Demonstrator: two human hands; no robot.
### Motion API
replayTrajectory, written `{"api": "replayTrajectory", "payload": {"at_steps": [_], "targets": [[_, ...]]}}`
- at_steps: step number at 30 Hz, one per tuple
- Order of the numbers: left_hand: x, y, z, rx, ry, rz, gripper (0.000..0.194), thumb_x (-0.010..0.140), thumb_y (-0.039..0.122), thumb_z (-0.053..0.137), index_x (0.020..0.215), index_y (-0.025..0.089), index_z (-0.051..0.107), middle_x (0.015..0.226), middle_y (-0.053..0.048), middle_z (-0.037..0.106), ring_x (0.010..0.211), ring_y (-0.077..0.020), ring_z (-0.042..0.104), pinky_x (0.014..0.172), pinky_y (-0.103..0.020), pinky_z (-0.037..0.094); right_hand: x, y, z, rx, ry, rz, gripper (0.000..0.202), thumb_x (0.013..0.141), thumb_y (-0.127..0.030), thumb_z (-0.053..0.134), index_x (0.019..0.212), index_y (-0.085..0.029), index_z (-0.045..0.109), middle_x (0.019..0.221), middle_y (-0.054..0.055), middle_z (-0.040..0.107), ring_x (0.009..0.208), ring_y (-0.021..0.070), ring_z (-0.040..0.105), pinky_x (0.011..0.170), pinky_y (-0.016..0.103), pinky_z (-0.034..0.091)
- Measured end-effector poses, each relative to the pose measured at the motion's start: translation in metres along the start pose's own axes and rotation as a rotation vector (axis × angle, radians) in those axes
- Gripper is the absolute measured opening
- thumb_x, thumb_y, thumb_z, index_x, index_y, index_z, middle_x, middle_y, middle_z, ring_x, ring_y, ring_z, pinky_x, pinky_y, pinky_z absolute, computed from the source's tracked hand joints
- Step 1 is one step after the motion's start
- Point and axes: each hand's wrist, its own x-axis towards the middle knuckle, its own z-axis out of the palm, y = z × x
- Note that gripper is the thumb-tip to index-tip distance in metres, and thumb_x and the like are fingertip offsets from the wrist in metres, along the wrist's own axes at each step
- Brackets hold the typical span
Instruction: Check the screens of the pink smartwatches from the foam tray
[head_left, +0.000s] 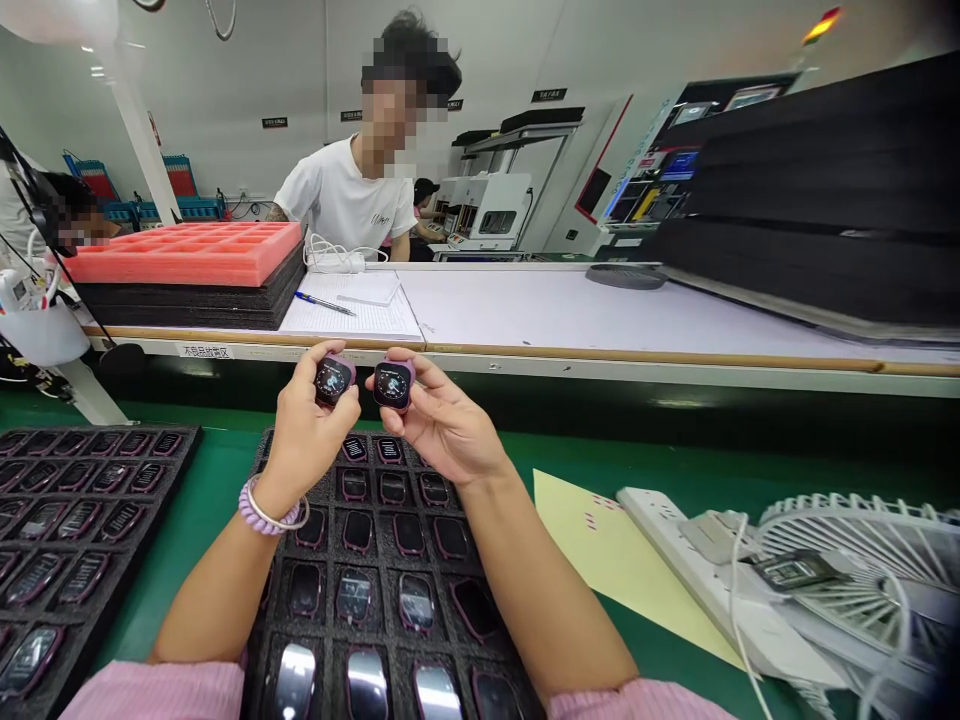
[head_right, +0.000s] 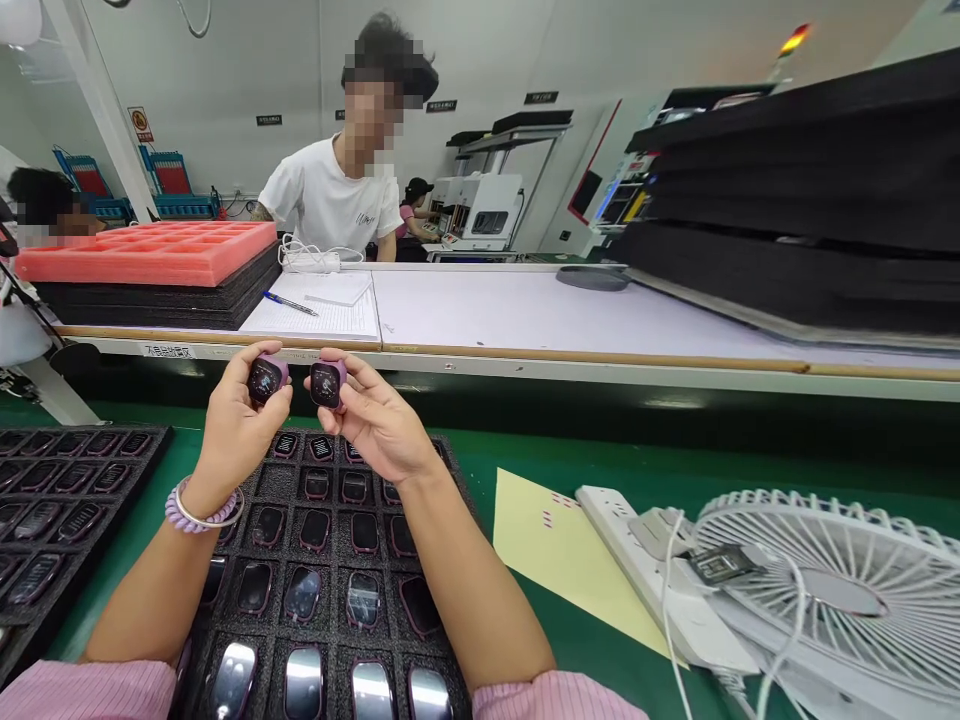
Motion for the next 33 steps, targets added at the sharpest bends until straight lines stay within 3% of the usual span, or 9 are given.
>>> {"api": "replayTrajectory", "payload": {"at_steps": [3, 14, 20, 26, 33], "targets": [[-0.001, 0.000, 0.000, -0.013, 0.034, 0.018, 0.041, 0.082, 0.025, 0.064, 0.122, 0.015, 0.062, 0.089, 0.000, 0.061, 0.066, -0.0079, 0.049, 0.063, -0.020, 0.044, -0.002, -0.001, 0.002, -0.002, -0.023, -0.054, 0.034, 0.091, -0.034, 0.082, 0.122, -0.028, 0.068, 0.103, 0.004, 0.070, 0.069, 0.0116, 0.056, 0.065, 0.025, 0.052], [-0.001, 0.003, 0.000, -0.084, 0.053, 0.036, 0.041, 0.081, 0.025, 0.065, 0.121, 0.015, 0.063, 0.086, 0.001, 0.059, 0.068, -0.0078, 0.050, 0.063, -0.019, 0.045, -0.006, -0.005, 0.010, 0.023, -0.064, -0.054, 0.036, 0.088, -0.036, 0.087, 0.119, -0.028, 0.070, 0.104, 0.003, 0.069, 0.069, 0.0107, 0.055, 0.065, 0.024, 0.050], [-0.005, 0.007, 0.002, -0.150, 0.027, 0.010, 0.047, 0.081, 0.027, 0.067, 0.126, 0.015, 0.061, 0.099, -0.003, 0.065, 0.084, -0.0115, 0.061, 0.075, -0.022, 0.052, -0.006, -0.007, 0.014, 0.013, -0.072, -0.041, 0.039, 0.089, -0.034, 0.085, 0.123, -0.028, 0.067, 0.109, 0.004, 0.070, 0.070, 0.0122, 0.058, 0.066, 0.027, 0.052], [-0.008, 0.012, 0.000, -0.081, 0.014, 0.007, 0.045, 0.081, 0.027, 0.066, 0.124, 0.014, 0.063, 0.086, 0.001, 0.060, 0.067, -0.0075, 0.051, 0.066, -0.019, 0.046, -0.007, -0.008, 0.017, 0.036, -0.089, -0.060, 0.037, 0.089, -0.034, 0.086, 0.119, -0.026, 0.068, 0.106, 0.004, 0.070, 0.070, 0.0104, 0.055, 0.064, 0.024, 0.050], [-0.009, 0.014, 0.001, -0.136, 0.021, -0.005, 0.049, 0.079, 0.031, 0.068, 0.125, 0.013, 0.062, 0.094, -0.001, 0.062, 0.074, -0.0088, 0.055, 0.070, -0.020, 0.050, -0.009, -0.008, 0.018, 0.058, -0.136, -0.032, 0.038, 0.091, -0.032, 0.084, 0.124, -0.027, 0.066, 0.104, 0.001, 0.067, 0.071, 0.0101, 0.059, 0.067, 0.023, 0.052]]}}
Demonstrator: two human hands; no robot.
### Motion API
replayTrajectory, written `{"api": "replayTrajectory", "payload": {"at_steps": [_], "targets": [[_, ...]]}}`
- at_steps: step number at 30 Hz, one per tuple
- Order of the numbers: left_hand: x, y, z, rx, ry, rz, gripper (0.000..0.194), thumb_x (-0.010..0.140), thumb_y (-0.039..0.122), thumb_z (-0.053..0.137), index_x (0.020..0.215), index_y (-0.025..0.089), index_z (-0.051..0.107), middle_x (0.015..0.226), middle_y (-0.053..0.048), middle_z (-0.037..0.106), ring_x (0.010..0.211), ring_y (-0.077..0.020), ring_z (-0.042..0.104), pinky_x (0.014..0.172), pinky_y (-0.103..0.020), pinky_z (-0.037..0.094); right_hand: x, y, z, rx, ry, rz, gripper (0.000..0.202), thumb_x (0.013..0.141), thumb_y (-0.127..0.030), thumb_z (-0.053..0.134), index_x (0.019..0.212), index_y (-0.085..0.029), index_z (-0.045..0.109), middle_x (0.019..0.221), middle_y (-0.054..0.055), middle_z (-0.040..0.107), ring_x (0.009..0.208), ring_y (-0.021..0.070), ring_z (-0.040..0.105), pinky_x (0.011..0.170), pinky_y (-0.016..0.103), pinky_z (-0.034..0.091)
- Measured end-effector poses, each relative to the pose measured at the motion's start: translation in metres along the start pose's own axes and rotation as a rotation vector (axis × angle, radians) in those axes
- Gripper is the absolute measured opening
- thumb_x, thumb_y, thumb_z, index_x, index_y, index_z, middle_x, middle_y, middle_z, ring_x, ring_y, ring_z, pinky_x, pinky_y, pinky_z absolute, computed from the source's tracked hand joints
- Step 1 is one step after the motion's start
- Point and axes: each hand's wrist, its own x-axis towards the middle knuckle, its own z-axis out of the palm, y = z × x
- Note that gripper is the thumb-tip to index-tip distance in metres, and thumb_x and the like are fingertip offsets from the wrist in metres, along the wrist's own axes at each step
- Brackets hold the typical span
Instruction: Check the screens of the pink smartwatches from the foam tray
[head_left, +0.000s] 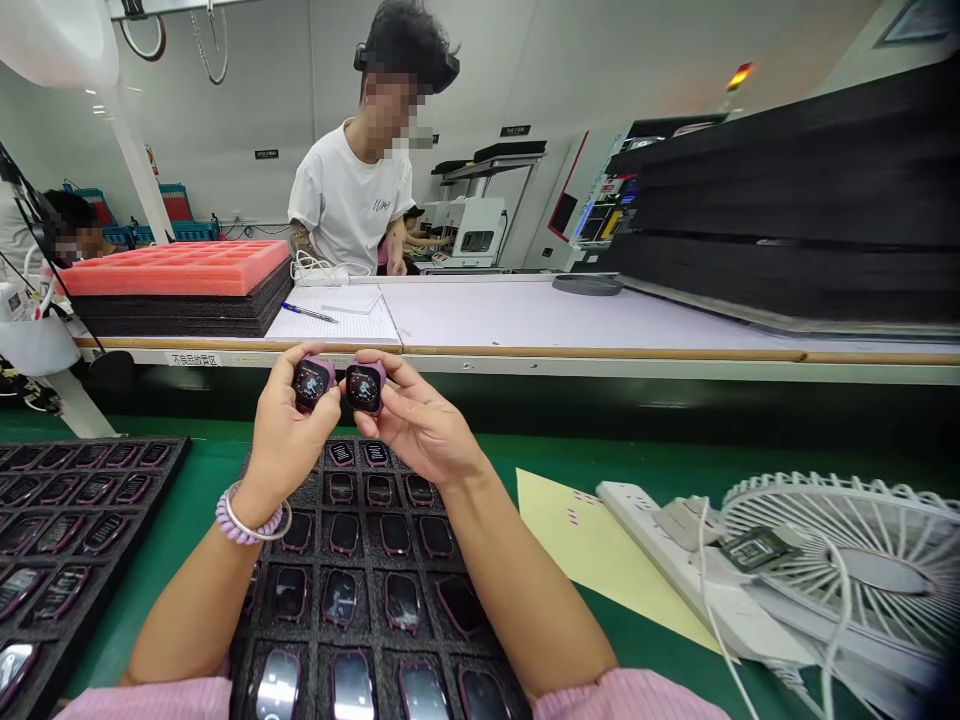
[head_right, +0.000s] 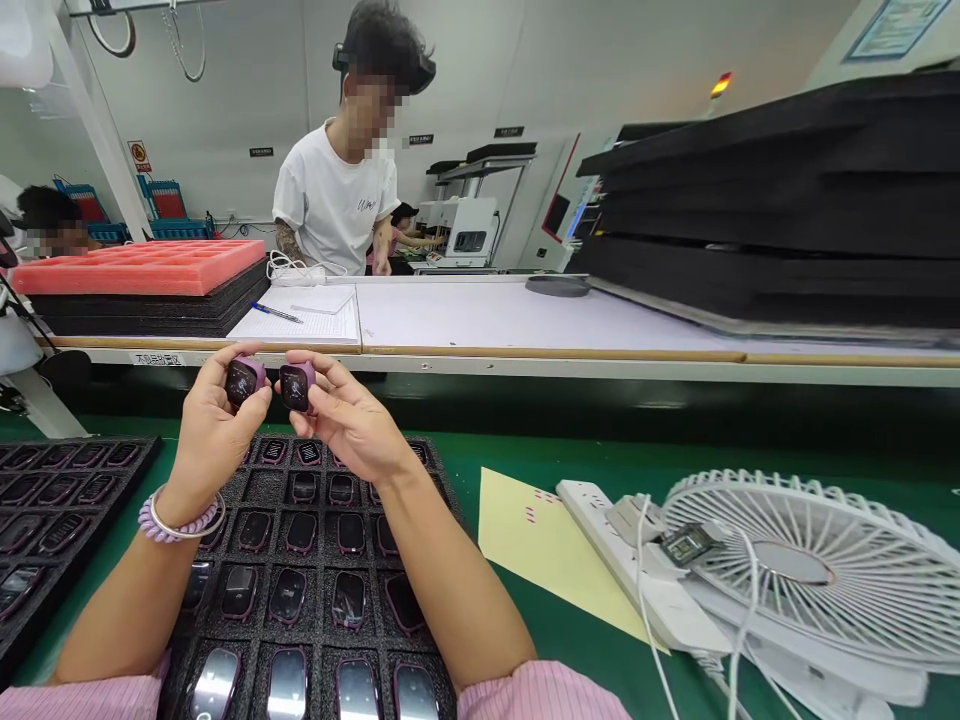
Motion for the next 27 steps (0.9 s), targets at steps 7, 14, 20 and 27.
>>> {"api": "replayTrajectory", "payload": {"at_steps": [7, 14, 20, 27], "targets": [[0.0008, 0.0002, -0.0009, 0.013, 0.018, 0.040, 0.044, 0.080, 0.028, 0.068, 0.121, 0.014, 0.063, 0.091, -0.001, 0.063, 0.073, -0.0092, 0.058, 0.067, -0.019, 0.051, 0.0009, 0.0017, -0.0022, -0.029, -0.012, -0.017, 0.038, 0.092, -0.032, 0.082, 0.124, -0.024, 0.063, 0.110, 0.003, 0.068, 0.071, 0.0089, 0.057, 0.067, 0.022, 0.050], [0.0011, 0.0005, -0.0013, -0.012, 0.019, 0.043, 0.044, 0.080, 0.027, 0.070, 0.121, 0.016, 0.061, 0.091, -0.002, 0.064, 0.077, -0.0110, 0.062, 0.072, -0.021, 0.055, 0.0008, 0.0025, -0.0023, -0.082, 0.020, 0.014, 0.045, 0.089, -0.039, 0.082, 0.125, -0.026, 0.060, 0.110, 0.004, 0.066, 0.070, 0.0119, 0.056, 0.067, 0.027, 0.051], [0.0025, -0.0010, -0.0030, 0.008, 0.026, 0.011, 0.044, 0.080, 0.028, 0.069, 0.121, 0.016, 0.062, 0.092, -0.002, 0.063, 0.073, -0.0099, 0.057, 0.068, -0.020, 0.051, 0.0005, 0.0039, -0.0023, -0.124, 0.058, -0.005, 0.045, 0.088, -0.041, 0.081, 0.125, -0.026, 0.060, 0.111, 0.005, 0.066, 0.071, 0.0134, 0.053, 0.067, 0.029, 0.051], [0.0022, 0.0013, -0.0023, -0.050, 0.030, 0.021, 0.044, 0.078, 0.027, 0.070, 0.119, 0.015, 0.062, 0.093, -0.002, 0.064, 0.076, -0.0100, 0.059, 0.069, -0.019, 0.052, 0.0002, 0.0034, -0.0009, -0.095, 0.023, 0.012, 0.044, 0.090, -0.040, 0.082, 0.125, -0.027, 0.058, 0.110, 0.004, 0.066, 0.071, 0.0117, 0.056, 0.069, 0.027, 0.050]]}}
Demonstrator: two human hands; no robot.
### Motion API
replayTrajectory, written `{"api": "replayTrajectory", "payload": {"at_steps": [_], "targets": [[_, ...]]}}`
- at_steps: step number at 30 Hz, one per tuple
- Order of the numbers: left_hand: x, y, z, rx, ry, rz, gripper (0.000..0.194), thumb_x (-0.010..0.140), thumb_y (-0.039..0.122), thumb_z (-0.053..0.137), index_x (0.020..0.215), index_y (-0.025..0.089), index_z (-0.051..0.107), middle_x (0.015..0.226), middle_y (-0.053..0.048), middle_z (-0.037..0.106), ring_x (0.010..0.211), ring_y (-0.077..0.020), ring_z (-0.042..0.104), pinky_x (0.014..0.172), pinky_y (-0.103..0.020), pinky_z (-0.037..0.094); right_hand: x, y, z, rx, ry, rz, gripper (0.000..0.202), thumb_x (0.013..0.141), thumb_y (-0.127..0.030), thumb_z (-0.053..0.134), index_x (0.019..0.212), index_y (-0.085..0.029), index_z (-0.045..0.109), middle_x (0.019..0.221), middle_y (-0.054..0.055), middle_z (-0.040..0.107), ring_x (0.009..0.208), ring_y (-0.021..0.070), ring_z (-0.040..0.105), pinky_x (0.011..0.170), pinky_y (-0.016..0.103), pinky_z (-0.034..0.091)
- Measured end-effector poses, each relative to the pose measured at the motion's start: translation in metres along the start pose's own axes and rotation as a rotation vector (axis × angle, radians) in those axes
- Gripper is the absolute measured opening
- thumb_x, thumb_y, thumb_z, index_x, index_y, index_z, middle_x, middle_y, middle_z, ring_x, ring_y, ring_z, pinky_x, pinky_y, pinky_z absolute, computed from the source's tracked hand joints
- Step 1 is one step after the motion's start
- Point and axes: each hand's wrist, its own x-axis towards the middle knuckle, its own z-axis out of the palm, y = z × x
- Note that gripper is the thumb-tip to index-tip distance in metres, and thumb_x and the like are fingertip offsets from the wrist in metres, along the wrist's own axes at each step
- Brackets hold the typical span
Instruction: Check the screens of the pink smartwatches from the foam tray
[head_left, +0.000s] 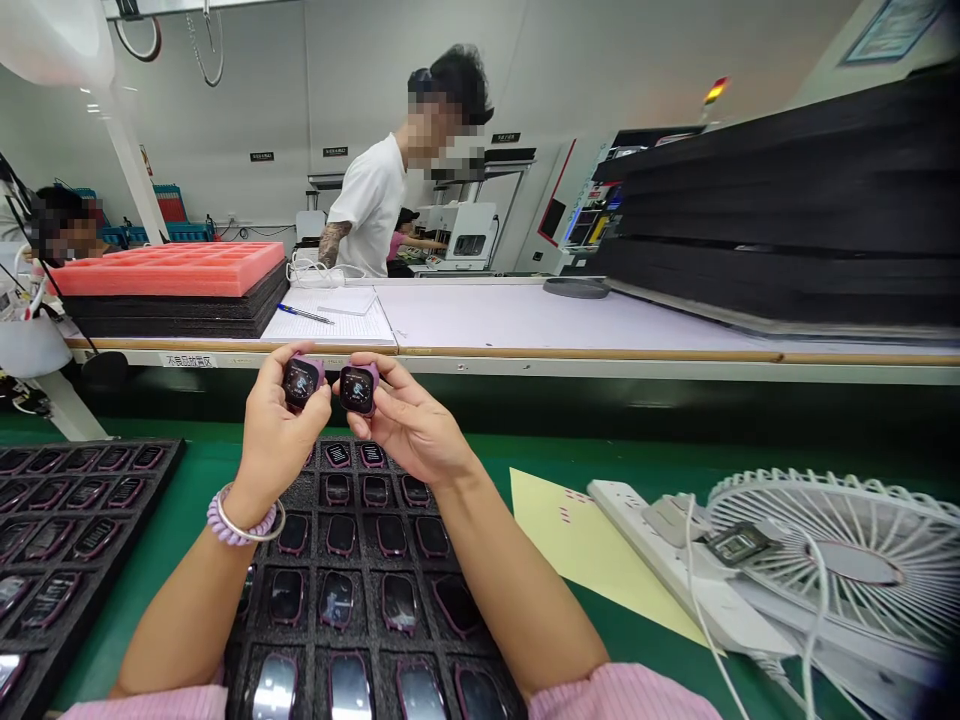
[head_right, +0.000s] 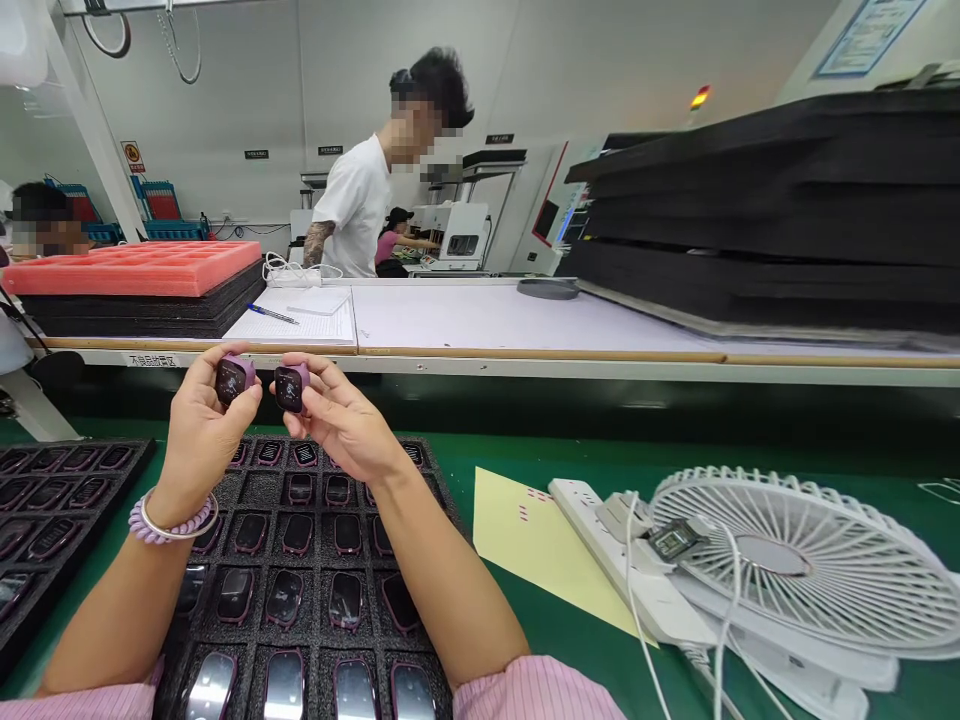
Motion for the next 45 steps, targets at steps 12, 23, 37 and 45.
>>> {"api": "replayTrajectory", "payload": {"at_steps": [12, 23, 37, 45], "targets": [[0.000, 0.003, 0.000, 0.014, -0.034, -0.014, 0.046, 0.077, 0.026, 0.069, 0.121, 0.015, 0.061, 0.090, -0.002, 0.061, 0.075, -0.0103, 0.057, 0.069, -0.019, 0.051, 0.002, 0.001, -0.001, -0.009, 0.043, -0.017, 0.048, 0.087, -0.041, 0.084, 0.126, -0.028, 0.059, 0.109, 0.004, 0.067, 0.071, 0.0130, 0.056, 0.068, 0.029, 0.051], [0.001, 0.000, -0.002, 0.063, -0.049, 0.004, 0.042, 0.079, 0.026, 0.067, 0.119, 0.015, 0.060, 0.086, 0.000, 0.060, 0.070, -0.0098, 0.054, 0.066, -0.020, 0.049, 0.003, 0.003, -0.001, -0.019, 0.070, -0.024, 0.046, 0.085, -0.040, 0.086, 0.124, -0.028, 0.063, 0.107, 0.004, 0.066, 0.074, 0.0142, 0.056, 0.067, 0.028, 0.051], [0.014, -0.023, -0.002, -0.187, -0.112, -0.347, 0.067, 0.081, 0.030, 0.071, 0.143, 0.015, 0.050, 0.104, -0.005, 0.068, 0.061, -0.0067, 0.058, 0.055, -0.019, 0.048, 0.007, 0.001, -0.015, -0.052, 0.170, 0.097, 0.053, 0.090, -0.033, 0.073, 0.139, -0.023, 0.055, 0.115, 0.009, 0.070, 0.084, 0.0194, 0.067, 0.074, 0.034, 0.056], [0.013, -0.021, -0.001, -0.347, -0.160, -0.396, 0.064, 0.084, 0.026, 0.067, 0.144, 0.015, 0.050, 0.101, -0.005, 0.071, 0.065, -0.0106, 0.072, 0.063, -0.022, 0.062, 0.009, 0.002, -0.016, -0.060, 0.224, 0.033, 0.048, 0.081, -0.030, 0.077, 0.123, -0.021, 0.055, 0.107, 0.005, 0.072, 0.070, 0.0142, 0.063, 0.067, 0.029, 0.052]]}}
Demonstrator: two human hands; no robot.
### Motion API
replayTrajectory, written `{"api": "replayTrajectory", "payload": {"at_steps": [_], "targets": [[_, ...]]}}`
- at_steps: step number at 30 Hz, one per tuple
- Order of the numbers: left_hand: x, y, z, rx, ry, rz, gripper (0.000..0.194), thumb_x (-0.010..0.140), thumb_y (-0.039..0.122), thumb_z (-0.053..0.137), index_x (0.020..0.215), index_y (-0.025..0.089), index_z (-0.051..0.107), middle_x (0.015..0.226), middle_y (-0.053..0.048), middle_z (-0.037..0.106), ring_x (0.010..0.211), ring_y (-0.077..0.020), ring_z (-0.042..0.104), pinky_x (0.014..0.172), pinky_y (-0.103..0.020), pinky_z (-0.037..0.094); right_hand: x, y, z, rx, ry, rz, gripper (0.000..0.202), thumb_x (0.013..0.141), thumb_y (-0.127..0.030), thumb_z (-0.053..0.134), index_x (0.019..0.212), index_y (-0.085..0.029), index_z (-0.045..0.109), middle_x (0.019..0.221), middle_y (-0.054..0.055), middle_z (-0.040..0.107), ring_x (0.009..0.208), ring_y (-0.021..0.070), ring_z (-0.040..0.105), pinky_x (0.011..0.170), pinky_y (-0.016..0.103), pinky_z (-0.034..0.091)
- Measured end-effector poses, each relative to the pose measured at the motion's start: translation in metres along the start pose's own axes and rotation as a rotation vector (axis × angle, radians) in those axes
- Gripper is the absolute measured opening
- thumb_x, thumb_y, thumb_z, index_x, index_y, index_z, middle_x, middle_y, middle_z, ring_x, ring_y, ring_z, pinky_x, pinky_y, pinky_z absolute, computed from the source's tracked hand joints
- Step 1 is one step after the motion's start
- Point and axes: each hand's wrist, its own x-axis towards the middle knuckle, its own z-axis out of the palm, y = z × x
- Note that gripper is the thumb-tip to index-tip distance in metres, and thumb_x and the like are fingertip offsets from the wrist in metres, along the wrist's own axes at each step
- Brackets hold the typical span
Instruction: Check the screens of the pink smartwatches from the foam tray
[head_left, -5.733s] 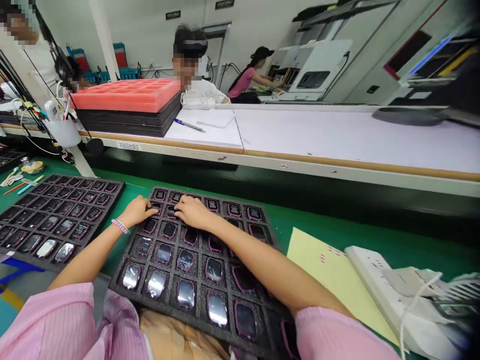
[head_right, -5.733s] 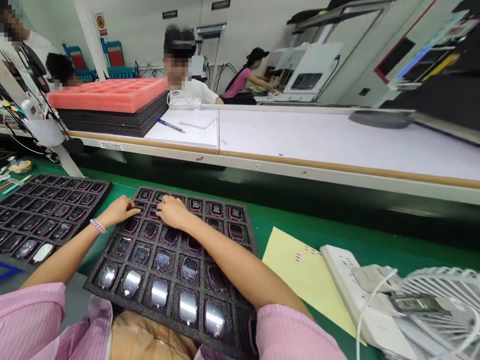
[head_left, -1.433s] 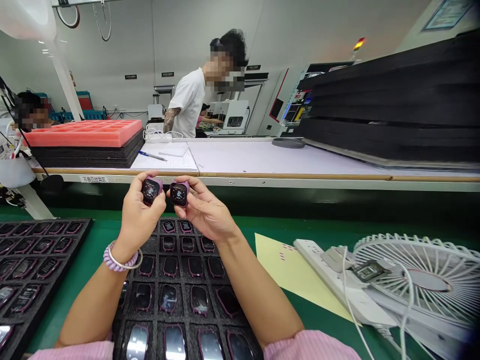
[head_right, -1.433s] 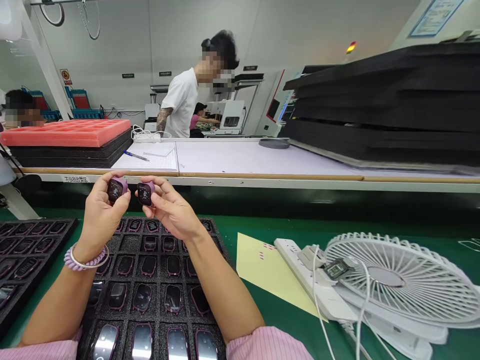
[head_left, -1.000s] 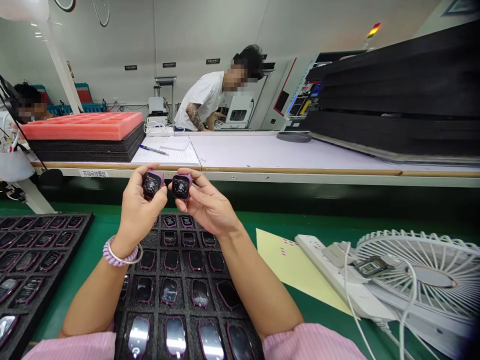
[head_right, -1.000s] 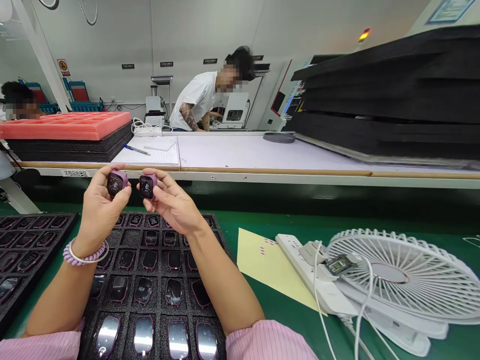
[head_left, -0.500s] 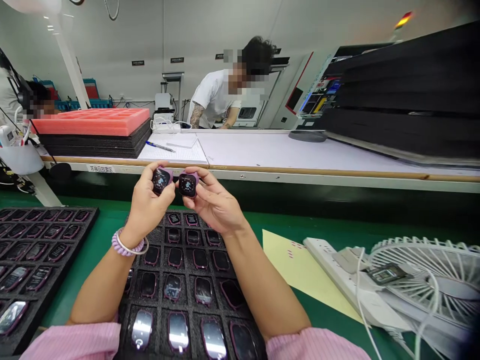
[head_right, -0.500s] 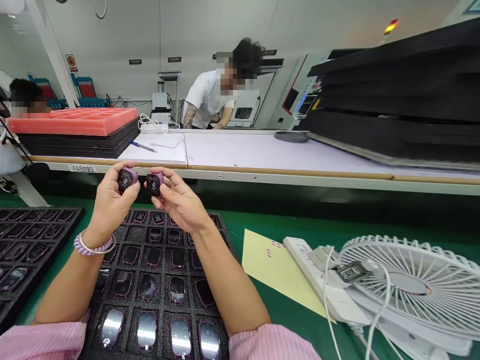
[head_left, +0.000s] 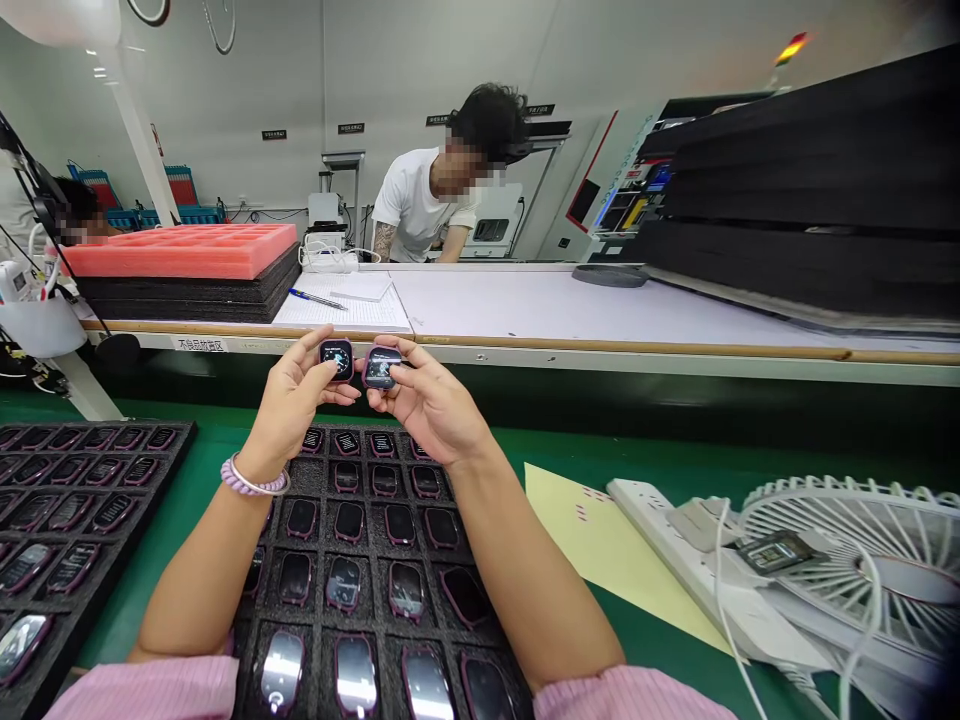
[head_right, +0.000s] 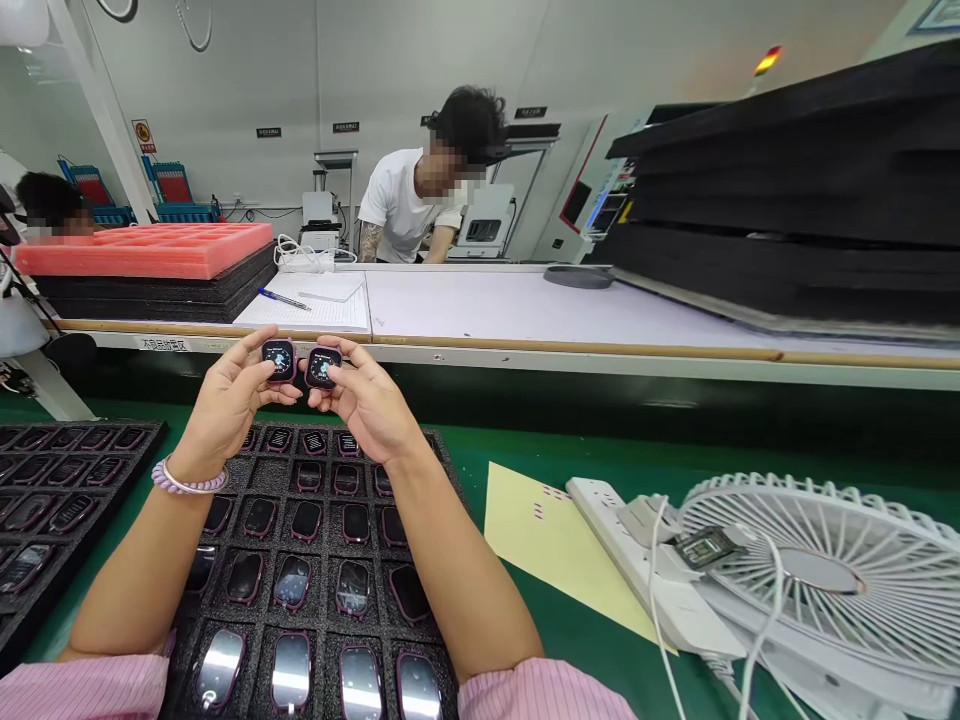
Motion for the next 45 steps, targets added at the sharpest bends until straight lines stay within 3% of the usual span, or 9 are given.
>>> {"api": "replayTrajectory", "payload": {"at_steps": [4, 9, 13, 22, 31, 38, 45], "targets": [[-0.002, 0.002, 0.000, 0.011, 0.002, -0.006, 0.060, 0.083, 0.024, 0.069, 0.140, 0.015, 0.055, 0.103, -0.005, 0.072, 0.065, -0.0114, 0.073, 0.062, -0.022, 0.063, 0.001, 0.002, 0.000, -0.044, 0.016, -0.041, 0.050, 0.078, -0.029, 0.077, 0.123, -0.021, 0.055, 0.104, 0.004, 0.070, 0.070, 0.0134, 0.063, 0.067, 0.028, 0.051], [-0.003, 0.010, 0.001, -0.082, 0.005, -0.145, 0.063, 0.083, 0.016, 0.068, 0.144, 0.012, 0.053, 0.090, -0.003, 0.071, 0.061, -0.0096, 0.070, 0.053, -0.015, 0.055, 0.001, 0.004, -0.002, -0.142, 0.033, -0.087, 0.052, 0.079, -0.029, 0.074, 0.126, -0.020, 0.054, 0.100, 0.004, 0.068, 0.070, 0.0134, 0.064, 0.066, 0.029, 0.050], [-0.005, 0.014, 0.003, -0.143, -0.024, -0.235, 0.062, 0.086, 0.012, 0.063, 0.146, 0.010, 0.050, 0.078, -0.001, 0.068, 0.062, -0.0119, 0.071, 0.054, -0.015, 0.056, 0.002, 0.005, -0.003, -0.158, 0.048, -0.104, 0.052, 0.078, -0.029, 0.074, 0.125, -0.020, 0.056, 0.091, 0.000, 0.065, 0.070, 0.0134, 0.064, 0.065, 0.027, 0.050], [-0.004, 0.006, 0.006, -0.041, -0.017, -0.037, 0.049, 0.079, 0.013, 0.069, 0.127, 0.015, 0.061, 0.099, -0.002, 0.072, 0.064, -0.0120, 0.074, 0.065, -0.019, 0.066, 0.002, 0.003, -0.002, -0.146, 0.036, -0.112, 0.050, 0.077, -0.028, 0.077, 0.122, -0.019, 0.058, 0.081, -0.003, 0.065, 0.065, 0.0127, 0.065, 0.063, 0.025, 0.049], [-0.004, 0.004, 0.005, 0.008, -0.039, -0.004, 0.045, 0.074, 0.016, 0.071, 0.118, 0.016, 0.059, 0.106, -0.003, 0.070, 0.062, -0.0114, 0.074, 0.063, -0.019, 0.065, 0.002, 0.005, -0.004, -0.175, 0.015, -0.143, 0.048, 0.082, -0.034, 0.078, 0.122, -0.018, 0.058, 0.084, -0.002, 0.064, 0.064, 0.0115, 0.063, 0.062, 0.025, 0.049], [-0.003, 0.003, 0.004, 0.018, -0.055, 0.026, 0.045, 0.074, 0.019, 0.074, 0.116, 0.016, 0.058, 0.104, -0.002, 0.069, 0.063, -0.0112, 0.074, 0.064, -0.019, 0.066, 0.000, 0.004, -0.002, -0.198, -0.006, -0.153, 0.050, 0.077, -0.024, 0.075, 0.124, -0.020, 0.058, 0.087, -0.001, 0.065, 0.067, 0.0125, 0.065, 0.064, 0.026, 0.051], [-0.001, 0.000, 0.002, 0.030, -0.052, 0.036, 0.043, 0.075, 0.021, 0.076, 0.113, 0.017, 0.058, 0.102, -0.001, 0.069, 0.060, -0.0114, 0.074, 0.061, -0.019, 0.065, -0.001, 0.004, 0.000, -0.211, -0.007, -0.158, 0.049, 0.077, -0.025, 0.075, 0.123, -0.020, 0.058, 0.090, -0.001, 0.064, 0.067, 0.0118, 0.064, 0.063, 0.026, 0.050]]}}
